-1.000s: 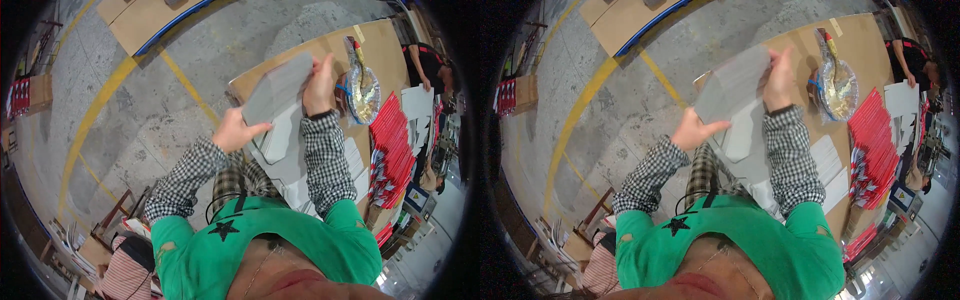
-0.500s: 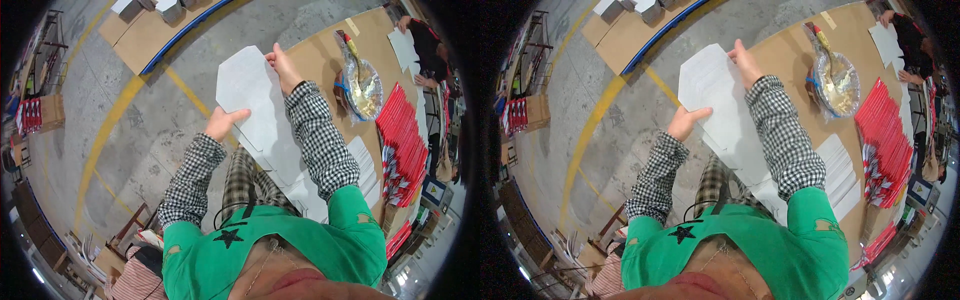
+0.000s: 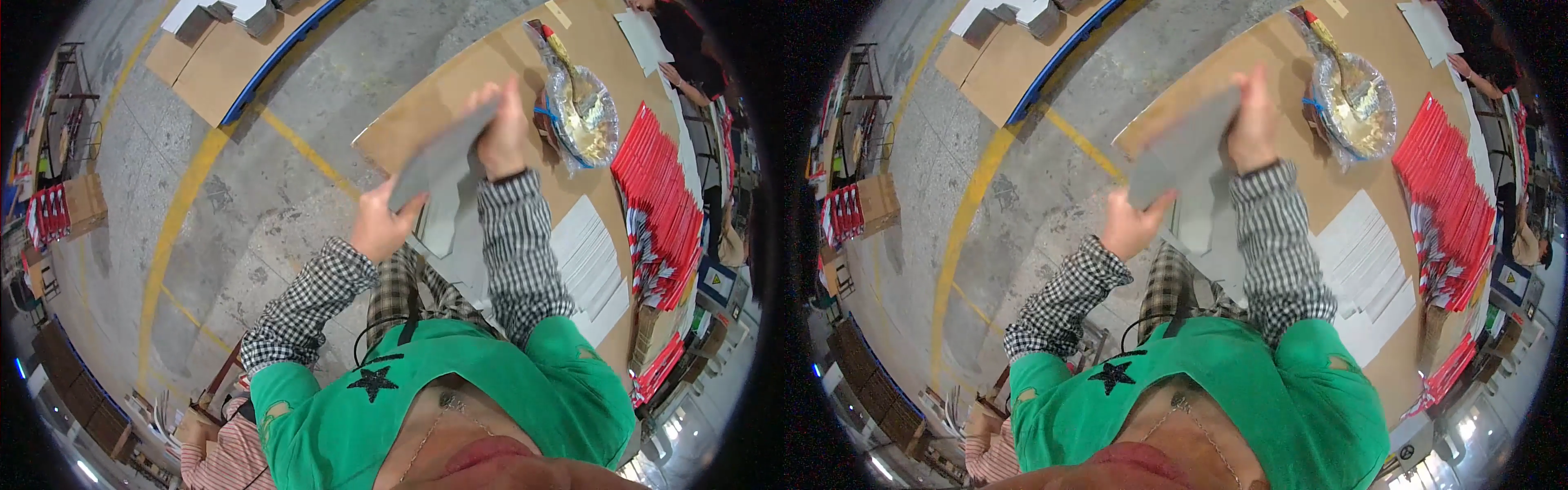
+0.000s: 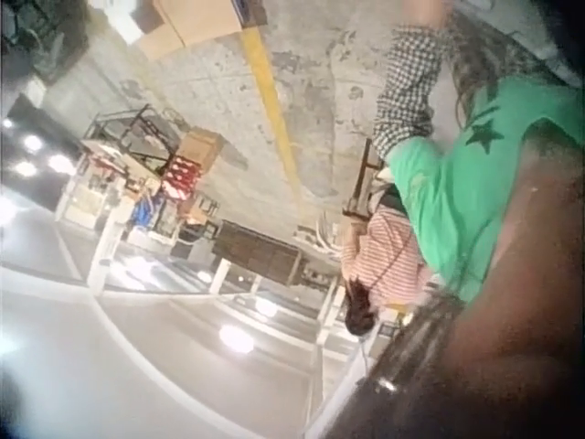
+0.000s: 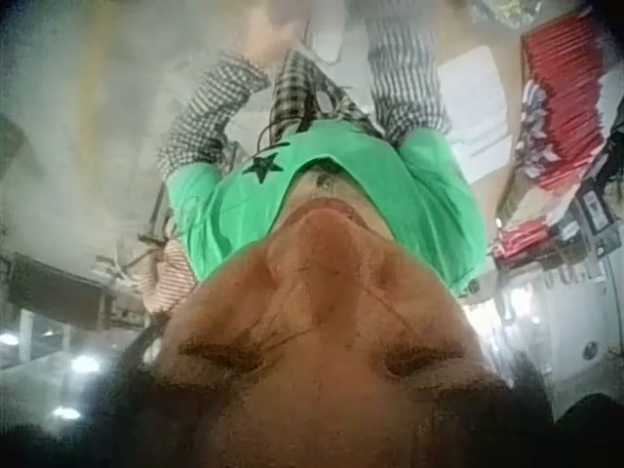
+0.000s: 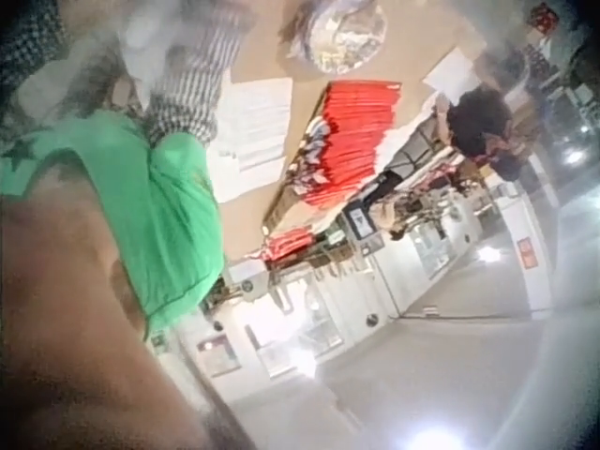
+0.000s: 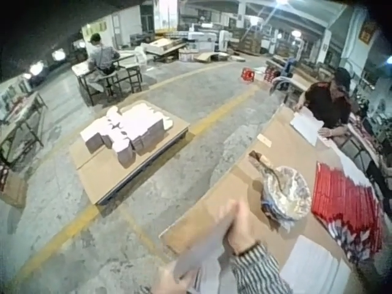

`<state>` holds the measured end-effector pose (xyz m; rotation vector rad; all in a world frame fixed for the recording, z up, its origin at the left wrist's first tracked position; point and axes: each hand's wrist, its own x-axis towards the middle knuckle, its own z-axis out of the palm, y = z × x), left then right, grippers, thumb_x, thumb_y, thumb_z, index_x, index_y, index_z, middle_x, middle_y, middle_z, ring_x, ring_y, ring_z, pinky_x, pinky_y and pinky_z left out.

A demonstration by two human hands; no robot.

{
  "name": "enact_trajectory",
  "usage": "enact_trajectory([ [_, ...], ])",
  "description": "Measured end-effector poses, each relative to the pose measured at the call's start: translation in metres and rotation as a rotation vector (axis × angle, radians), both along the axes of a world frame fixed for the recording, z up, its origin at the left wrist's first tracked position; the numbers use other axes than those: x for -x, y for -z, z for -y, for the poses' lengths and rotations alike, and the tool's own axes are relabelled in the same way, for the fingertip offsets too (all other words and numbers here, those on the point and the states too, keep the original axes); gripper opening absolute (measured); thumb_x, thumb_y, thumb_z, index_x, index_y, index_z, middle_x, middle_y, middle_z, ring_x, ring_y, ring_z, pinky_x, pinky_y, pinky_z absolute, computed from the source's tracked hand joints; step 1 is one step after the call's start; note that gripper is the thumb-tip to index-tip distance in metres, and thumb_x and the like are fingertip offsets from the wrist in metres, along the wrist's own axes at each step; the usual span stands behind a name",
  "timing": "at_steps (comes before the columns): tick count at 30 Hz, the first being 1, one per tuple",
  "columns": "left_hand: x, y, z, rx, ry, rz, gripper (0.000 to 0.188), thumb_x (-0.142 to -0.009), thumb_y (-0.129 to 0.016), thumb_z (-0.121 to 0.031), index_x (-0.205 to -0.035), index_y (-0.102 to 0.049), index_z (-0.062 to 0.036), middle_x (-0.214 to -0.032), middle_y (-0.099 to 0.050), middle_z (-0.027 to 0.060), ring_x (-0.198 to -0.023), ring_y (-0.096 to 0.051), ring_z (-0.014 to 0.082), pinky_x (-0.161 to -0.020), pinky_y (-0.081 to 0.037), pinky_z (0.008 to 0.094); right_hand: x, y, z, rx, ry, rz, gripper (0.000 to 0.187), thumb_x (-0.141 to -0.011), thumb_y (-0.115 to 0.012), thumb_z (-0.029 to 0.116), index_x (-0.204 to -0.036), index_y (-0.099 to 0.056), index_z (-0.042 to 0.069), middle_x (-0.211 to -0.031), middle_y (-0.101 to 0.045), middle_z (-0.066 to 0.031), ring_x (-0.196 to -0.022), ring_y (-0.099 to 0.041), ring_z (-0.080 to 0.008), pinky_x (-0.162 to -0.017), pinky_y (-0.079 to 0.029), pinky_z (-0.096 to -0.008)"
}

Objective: Picking up individual sheets of white cardboard from a stack and placing them into a new stack on a work table.

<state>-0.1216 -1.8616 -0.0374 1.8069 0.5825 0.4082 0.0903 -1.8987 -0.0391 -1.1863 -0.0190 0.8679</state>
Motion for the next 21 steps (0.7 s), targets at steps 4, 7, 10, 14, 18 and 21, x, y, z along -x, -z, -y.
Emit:
enact_trajectory([
  [4, -0.020, 0.021, -0.034, 0.747, 0.007, -0.005, 0.035, -0.077, -0.063, -0.009, -0.104, -0.053, 0.0098, -0.098, -0.063, 0.0178, -0.086, -0.063, 0.0242, -0.074, -0.049, 0.0329, -0.018, 0.021, -0.009, 0.144, 0.026, 0.209, 0.053, -0.094, -0.026, 0.047, -0.079, -0.057, 0.007, -0.078, -0.059, -0.0051, -0.080, -0.055, -0.0150, -0.079, -0.041, -0.0279],
  [7, -0.025, 0.022, -0.020, 0.630, -0.105, -0.132, 0.033, -0.076, -0.064, -0.010, -0.101, -0.055, 0.0098, -0.094, -0.064, 0.0157, -0.084, -0.062, 0.0208, -0.073, -0.048, 0.0315, -0.016, 0.032, -0.025, 0.389, -0.141, 0.163, 0.059, -0.092, -0.025, 0.052, -0.081, -0.058, 0.005, -0.079, -0.060, -0.0094, -0.085, -0.055, -0.0183, -0.082, -0.041, -0.0298],
  [10, -0.010, -0.003, -0.002, 0.210, -0.072, -0.155, 0.029, -0.076, -0.066, -0.012, -0.094, -0.058, 0.0095, -0.088, -0.065, 0.0122, -0.082, -0.062, 0.0184, -0.072, -0.047, 0.0301, 0.007, -0.005, 0.004, -0.139, 0.155, -0.130, 0.054, -0.091, -0.029, 0.054, -0.086, -0.058, 0.009, -0.076, -0.054, -0.0043, -0.069, -0.049, -0.0149, -0.073, -0.041, -0.0285],
  [14, 0.003, 0.024, -0.004, 0.885, -0.096, 0.093, 0.059, -0.074, -0.069, -0.016, -0.123, -0.041, 0.0043, -0.114, -0.055, 0.0135, -0.102, -0.055, 0.0258, -0.086, -0.044, 0.0340, -0.017, 0.021, -0.002, -0.014, -0.015, 0.152, 0.066, -0.091, -0.020, 0.056, -0.087, -0.060, 0.004, -0.080, -0.062, -0.0105, -0.079, -0.057, -0.0206, -0.080, -0.043, -0.0335],
  [18, 0.016, 0.058, 0.044, 1.615, -0.035, 0.613, 0.072, -0.073, -0.069, -0.014, -0.131, -0.030, 0.0035, -0.129, -0.042, 0.0157, -0.123, -0.035, 0.0266, -0.104, -0.025, 0.0406, -0.015, 0.002, -0.002, 0.241, -0.096, 0.304, 0.061, -0.093, -0.026, 0.050, -0.094, -0.061, 0.001, -0.083, -0.063, -0.0098, -0.081, -0.058, -0.0206, -0.081, -0.043, -0.0333],
  [21, 0.011, 0.038, 0.039, 1.130, -0.221, -0.068, 0.062, -0.072, -0.069, -0.013, -0.123, -0.040, 0.0074, -0.119, -0.050, 0.0156, -0.111, -0.047, 0.0268, -0.098, -0.034, 0.0385, -0.002, -0.034, 0.052, 0.193, -0.065, 0.795, 0.052, -0.094, -0.033, 0.042, -0.097, -0.061, -0.002, -0.088, -0.064, -0.0090, -0.084, -0.058, -0.0175, -0.080, -0.044, -0.0311],
])
